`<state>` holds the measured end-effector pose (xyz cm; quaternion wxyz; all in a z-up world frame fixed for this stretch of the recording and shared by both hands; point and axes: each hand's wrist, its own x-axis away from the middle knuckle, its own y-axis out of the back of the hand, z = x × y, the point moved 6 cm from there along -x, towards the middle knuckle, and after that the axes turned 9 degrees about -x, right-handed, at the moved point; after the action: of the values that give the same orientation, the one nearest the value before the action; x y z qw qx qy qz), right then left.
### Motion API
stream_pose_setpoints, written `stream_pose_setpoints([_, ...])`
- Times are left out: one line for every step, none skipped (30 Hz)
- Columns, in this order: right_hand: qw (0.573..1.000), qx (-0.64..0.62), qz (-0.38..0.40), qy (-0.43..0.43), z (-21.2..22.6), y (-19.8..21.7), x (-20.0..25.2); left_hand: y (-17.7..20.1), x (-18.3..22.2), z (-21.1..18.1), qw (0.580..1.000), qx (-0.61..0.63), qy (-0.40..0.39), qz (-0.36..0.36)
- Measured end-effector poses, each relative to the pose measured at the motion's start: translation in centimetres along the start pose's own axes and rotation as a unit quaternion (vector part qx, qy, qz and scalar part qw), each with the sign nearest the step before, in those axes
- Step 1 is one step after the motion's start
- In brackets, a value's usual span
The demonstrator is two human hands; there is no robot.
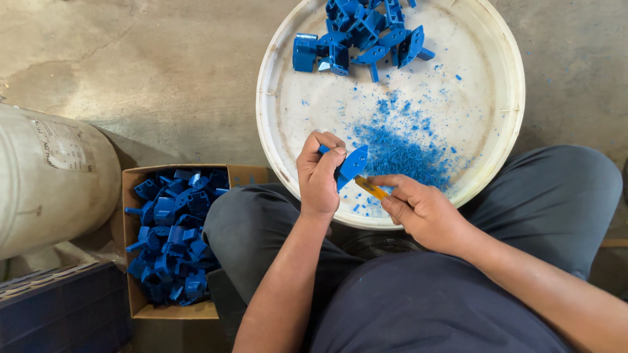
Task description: The person uses a small yellow-handled blade to trim excess plastic from blue components, scraping the edges and inner surfaces to smooth them.
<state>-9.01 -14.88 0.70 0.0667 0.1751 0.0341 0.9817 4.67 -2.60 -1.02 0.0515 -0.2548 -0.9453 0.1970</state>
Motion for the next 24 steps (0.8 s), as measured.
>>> stream_pose_setpoints([0.998, 0.062, -0.024, 0.013, 0.4, 0.4, 0.0, 0.0, -0.1, 0.0, 1.000, 0.002, -0.001, -0.003])
stream_pose_setpoints([0.991, 0.123, -0.047, 0.025, 1.0, 1.0, 0.0, 0.0, -0.2, 0.0, 1.000, 0.002, -0.004, -0.005])
stream_pose_setpoints([0.980, 0.182, -0.071, 0.035, 1.5, 1.3, 0.1, 0.1, -0.2, 0.0, 1.000, 0.003, -0.004, -0.007])
stream_pose_setpoints([0.973, 0.191, -0.072, 0.107, 2.6, 1.1, 0.3, 0.1, -0.2, 0.1, 1.000, 0.003, -0.005, -0.009])
stream_pose_setpoints([0.961, 0.199, -0.073, 0.178, 3.6, 0.8, 0.7, 0.2, -0.2, 0.1, 1.000, 0.000, -0.005, -0.010])
stream_pose_setpoints([0.944, 0.207, -0.074, 0.248, 4.6, 0.6, 1.2, 0.3, -0.2, 0.1, 1.000, -0.004, -0.006, -0.012])
stream_pose_setpoints([0.950, 0.204, -0.065, 0.228, 4.7, 0.5, 1.3, 0.3, -0.2, 0.2, 1.000, -0.006, -0.007, -0.013])
stream_pose_setpoints([0.956, 0.201, -0.056, 0.208, 4.7, 0.3, 1.5, 0.2, -0.2, 0.3, 1.000, -0.013, -0.003, -0.014])
stream_pose_setpoints([0.961, 0.198, -0.044, 0.190, 4.8, 0.1, 1.4, 0.3, -0.1, 0.3, 1.000, -0.021, -0.002, -0.017])
stream_pose_setpoints([0.958, 0.237, -0.043, 0.155, 4.7, 0.1, 1.2, 0.4, -0.1, 0.4, 0.999, -0.029, 0.000, -0.021])
stream_pose_setpoints([0.953, 0.275, -0.040, 0.117, 4.5, 0.0, 1.1, 0.4, 0.0, 0.4, 0.999, -0.031, -0.002, -0.021])
stream_pose_setpoints([0.946, 0.312, -0.038, 0.080, 4.1, 0.0, 0.9, 0.4, 0.0, 0.5, 0.999, -0.033, -0.003, -0.021])
stream_pose_setpoints([0.949, 0.300, -0.044, 0.090, 4.3, 0.0, 0.9, 0.4, 0.0, 0.6, 0.999, -0.035, -0.006, -0.019])
stream_pose_setpoints([0.951, 0.289, -0.050, 0.101, 4.4, 0.1, 0.9, 0.5, 0.0, 0.6, 0.999, -0.034, -0.008, -0.020])
stream_pose_setpoints([0.953, 0.277, -0.057, 0.110, 4.4, 0.1, 0.9, 0.5, 0.0, 0.6, 0.999, -0.032, -0.009, -0.020])
stream_pose_setpoints([0.952, 0.264, -0.070, 0.137, 4.6, 0.3, 0.9, 0.5, 0.0, 0.6, 0.999, -0.030, -0.010, -0.020])
stream_pose_setpoints([0.950, 0.251, -0.082, 0.165, 4.9, 0.4, 0.8, 0.5, -0.1, 0.6, 0.999, -0.027, -0.010, -0.022])
stream_pose_setpoints([0.947, 0.237, -0.094, 0.194, 5.1, 0.5, 0.8, 0.4, -0.1, 0.7, 0.999, -0.025, -0.009, -0.023])
stream_pose_setpoints([0.948, 0.242, -0.088, 0.187, 5.0, 0.4, 0.8, 0.5, -0.1, 0.7, 0.999, -0.022, -0.008, -0.026])
stream_pose_setpoints([0.949, 0.246, -0.082, 0.180, 4.8, 0.4, 0.8, 0.6, -0.1, 0.6, 0.999, -0.030, -0.009, -0.033])
stream_pose_setpoints([0.949, 0.251, -0.077, 0.173, 4.7, 0.3, 0.9, 0.7, -0.2, 0.6, 0.998, -0.037, -0.010, -0.040])
stream_pose_setpoints([0.950, 0.253, -0.074, 0.169, 4.6, 0.2, 1.0, 0.8, -0.2, 0.5, 0.998, -0.044, -0.011, -0.046])
stream_pose_setpoints([0.950, 0.256, -0.070, 0.166, 4.6, 0.1, 1.0, 0.8, -0.2, 0.6, 0.998, -0.043, -0.009, -0.047])
stream_pose_setpoints([0.950, 0.259, -0.067, 0.163, 4.5, 0.0, 1.1, 0.8, -0.2, 0.6, 0.998, -0.041, -0.006, -0.047])
